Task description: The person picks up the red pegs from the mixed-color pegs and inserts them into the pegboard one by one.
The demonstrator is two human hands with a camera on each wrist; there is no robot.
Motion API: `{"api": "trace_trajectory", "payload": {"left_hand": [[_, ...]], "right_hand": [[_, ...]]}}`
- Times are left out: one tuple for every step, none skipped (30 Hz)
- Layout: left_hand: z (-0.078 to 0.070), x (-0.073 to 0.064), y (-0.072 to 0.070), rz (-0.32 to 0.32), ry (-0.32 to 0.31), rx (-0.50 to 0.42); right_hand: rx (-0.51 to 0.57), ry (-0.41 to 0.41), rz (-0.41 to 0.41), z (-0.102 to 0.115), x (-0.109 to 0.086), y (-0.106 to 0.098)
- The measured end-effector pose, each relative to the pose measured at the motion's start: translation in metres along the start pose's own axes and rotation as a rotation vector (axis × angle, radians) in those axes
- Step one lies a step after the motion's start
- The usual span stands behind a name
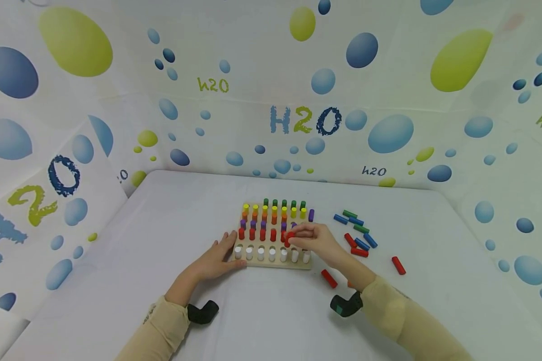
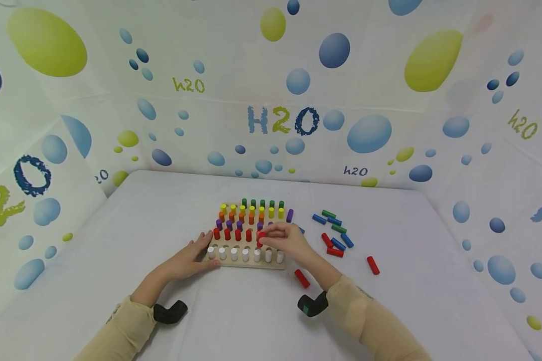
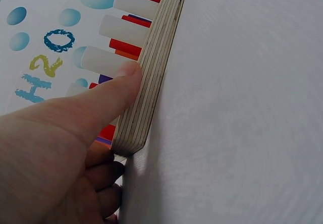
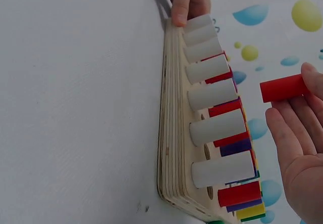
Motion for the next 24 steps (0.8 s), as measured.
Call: {"api": "trace_trajectory", "payload": {"left_hand": [[0.000, 0.000, 0.000, 0.000, 0.002, 0.000], [0.000, 0.000, 0.000, 0.000, 0.002, 0.000], [0.000, 0.000, 0.000, 0.000, 0.002, 0.001], [0.000, 0.000, 0.000, -0.002, 0.003, 0.001], [0.000, 0.000, 0.000, -0.002, 0.003, 0.001], [0.000, 0.000, 0.000, -0.001, 0.002, 0.001], [0.000, 0.000, 0.000, -0.001, 0.001, 0.001], [0.000, 0.000, 0.000, 0.001, 0.000, 0.002], [0.000, 0.000, 0.000, 0.000, -0.001, 0.003], [0.000, 0.000, 0.000, 0.001, 0.000, 0.003], [0.000, 0.000, 0.001, 0.003, -0.002, 0.005], [0.001, 0.000, 0.001, 0.004, -0.002, 0.007], [0.001, 0.000, 0.001, 0.004, -0.002, 0.008], [0.001, 0.000, 0.001, 0.005, -0.002, 0.010], [0.001, 0.000, 0.001, 0.005, -0.002, 0.009], [0.000, 0.000, 0.001, 0.005, -0.003, 0.009], [0.000, 0.000, 0.001, 0.005, -0.005, 0.009], [0.000, 0.000, 0.000, 0.004, -0.004, 0.008], [-0.001, 0.000, 0.000, 0.004, -0.004, 0.006], [-0.001, 0.000, 0.000, 0.005, -0.005, 0.004], [-0.001, 0.000, 0.000, 0.004, -0.004, 0.003], [-0.001, 0.000, -0.001, 0.002, -0.003, 0.002], [-0.002, 0.000, -0.001, 0.002, -0.002, 0.001], [-0.002, 0.000, -0.001, 0.002, 0.002, 0.001]], "right_hand": [[0.000, 0.002, -0.006, 0.002, 0.001, 0.002], [-0.004, -0.001, -0.012, 0.003, 0.002, 0.004], [-0.003, 0.002, -0.017, 0.005, 0.003, 0.005], [-0.002, 0.001, -0.018, 0.007, 0.004, 0.007], [-0.001, 0.002, -0.019, 0.008, 0.006, 0.009], [0.000, 0.001, -0.019, 0.010, 0.007, 0.010], [0.001, 0.001, -0.017, 0.011, 0.009, 0.012], [-0.001, -0.003, -0.014, 0.012, 0.010, 0.014], [0.000, -0.001, -0.012, 0.012, 0.012, 0.016], [-0.006, -0.002, -0.013, 0.013, 0.014, 0.017], [-0.006, -0.001, -0.013, 0.013, 0.016, 0.019], [-0.006, -0.003, -0.011, 0.013, 0.018, 0.021], [-0.007, -0.001, -0.011, 0.012, 0.020, 0.024], [-0.007, -0.001, -0.013, 0.012, 0.022, 0.026], [-0.011, -0.002, -0.016, 0.012, 0.024, 0.028], [-0.015, -0.008, -0.017, 0.013, 0.025, 0.031], [-0.016, -0.010, -0.017, 0.013, 0.027, 0.033], [-0.020, -0.011, -0.022, 0.014, 0.028, 0.036], [-0.023, -0.007, -0.030, 0.016, 0.030, 0.038], [-0.027, -0.008, -0.034, 0.017, 0.031, 0.041], [-0.027, -0.009, -0.038, 0.018, 0.033, 0.043], [-0.025, -0.011, -0.041, 0.019, 0.035, 0.046], [-0.020, -0.011, -0.041, 0.020, 0.036, 0.048], [-0.019, -0.014, -0.040, 0.021, 0.038, 0.051]]}}
Point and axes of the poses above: each hand's wrist, its own x-axis towards the middle knuckle, its own y-axis out of the palm, z = x × y, the point moved 1 cm from there along x, towards the middle knuckle, and after that the axes turned 12 degrees about y, right-handed, at the moved point
